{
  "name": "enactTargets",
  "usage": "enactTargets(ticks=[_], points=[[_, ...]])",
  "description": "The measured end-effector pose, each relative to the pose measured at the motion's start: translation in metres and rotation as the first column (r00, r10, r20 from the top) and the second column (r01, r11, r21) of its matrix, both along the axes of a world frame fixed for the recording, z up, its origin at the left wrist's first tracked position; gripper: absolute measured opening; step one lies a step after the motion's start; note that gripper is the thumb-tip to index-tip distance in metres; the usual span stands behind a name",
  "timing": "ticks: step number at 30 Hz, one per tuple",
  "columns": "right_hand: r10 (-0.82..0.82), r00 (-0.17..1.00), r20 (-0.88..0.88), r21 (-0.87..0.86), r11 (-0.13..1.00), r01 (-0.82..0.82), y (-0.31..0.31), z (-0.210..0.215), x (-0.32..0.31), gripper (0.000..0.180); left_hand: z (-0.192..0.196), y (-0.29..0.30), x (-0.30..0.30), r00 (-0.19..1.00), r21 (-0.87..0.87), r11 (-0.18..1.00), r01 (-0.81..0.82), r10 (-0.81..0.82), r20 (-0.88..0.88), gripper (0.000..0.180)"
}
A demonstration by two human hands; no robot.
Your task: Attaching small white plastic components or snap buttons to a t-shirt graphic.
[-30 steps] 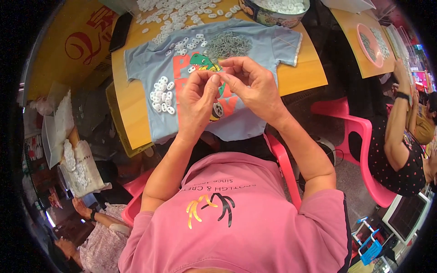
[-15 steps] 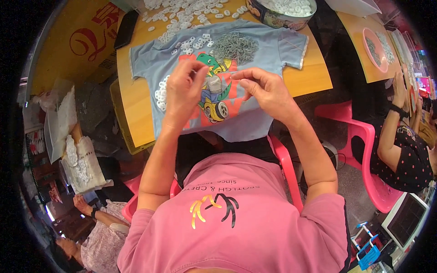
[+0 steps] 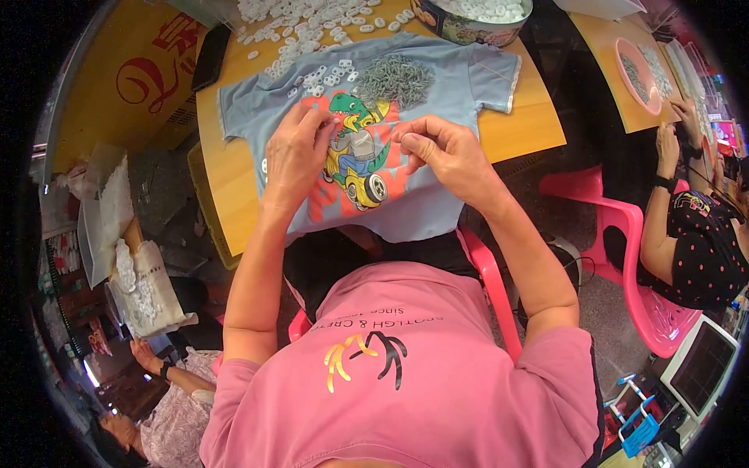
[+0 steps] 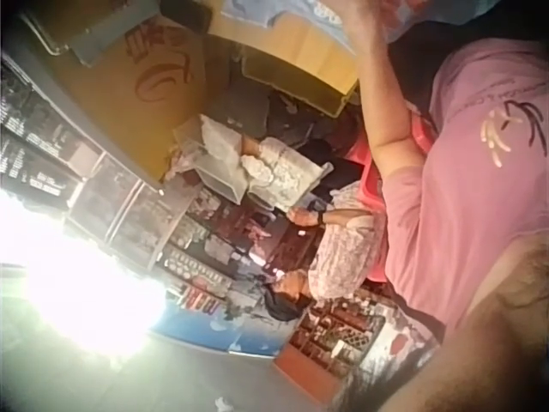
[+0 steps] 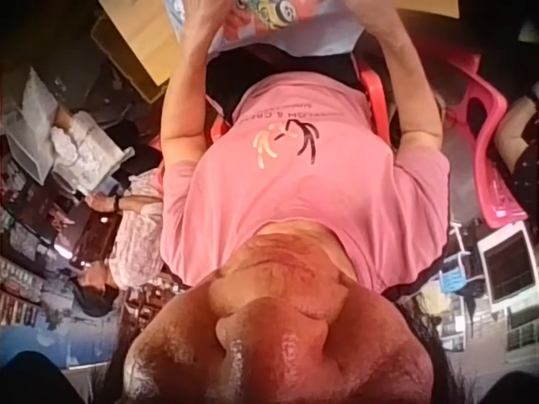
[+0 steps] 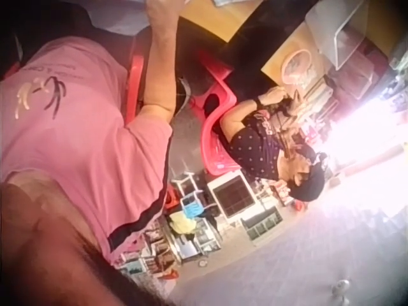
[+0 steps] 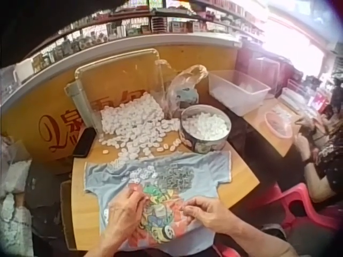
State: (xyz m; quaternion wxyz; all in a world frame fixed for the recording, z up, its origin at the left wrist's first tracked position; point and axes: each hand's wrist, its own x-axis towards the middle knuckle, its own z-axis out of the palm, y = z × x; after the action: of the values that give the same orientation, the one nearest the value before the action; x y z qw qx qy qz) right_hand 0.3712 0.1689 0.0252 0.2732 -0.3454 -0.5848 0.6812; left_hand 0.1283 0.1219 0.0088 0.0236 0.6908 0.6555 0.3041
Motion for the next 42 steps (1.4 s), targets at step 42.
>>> enactTargets(ticks=[42], points=[[-0.118,0.967,-0.227,0.107,0.984,0.145,-0.028,0.013,-0.047,0.019,0.029,-0.056,0.036,-0.139,-0.066,0.985,0.161,0.088,0.986,0.02]])
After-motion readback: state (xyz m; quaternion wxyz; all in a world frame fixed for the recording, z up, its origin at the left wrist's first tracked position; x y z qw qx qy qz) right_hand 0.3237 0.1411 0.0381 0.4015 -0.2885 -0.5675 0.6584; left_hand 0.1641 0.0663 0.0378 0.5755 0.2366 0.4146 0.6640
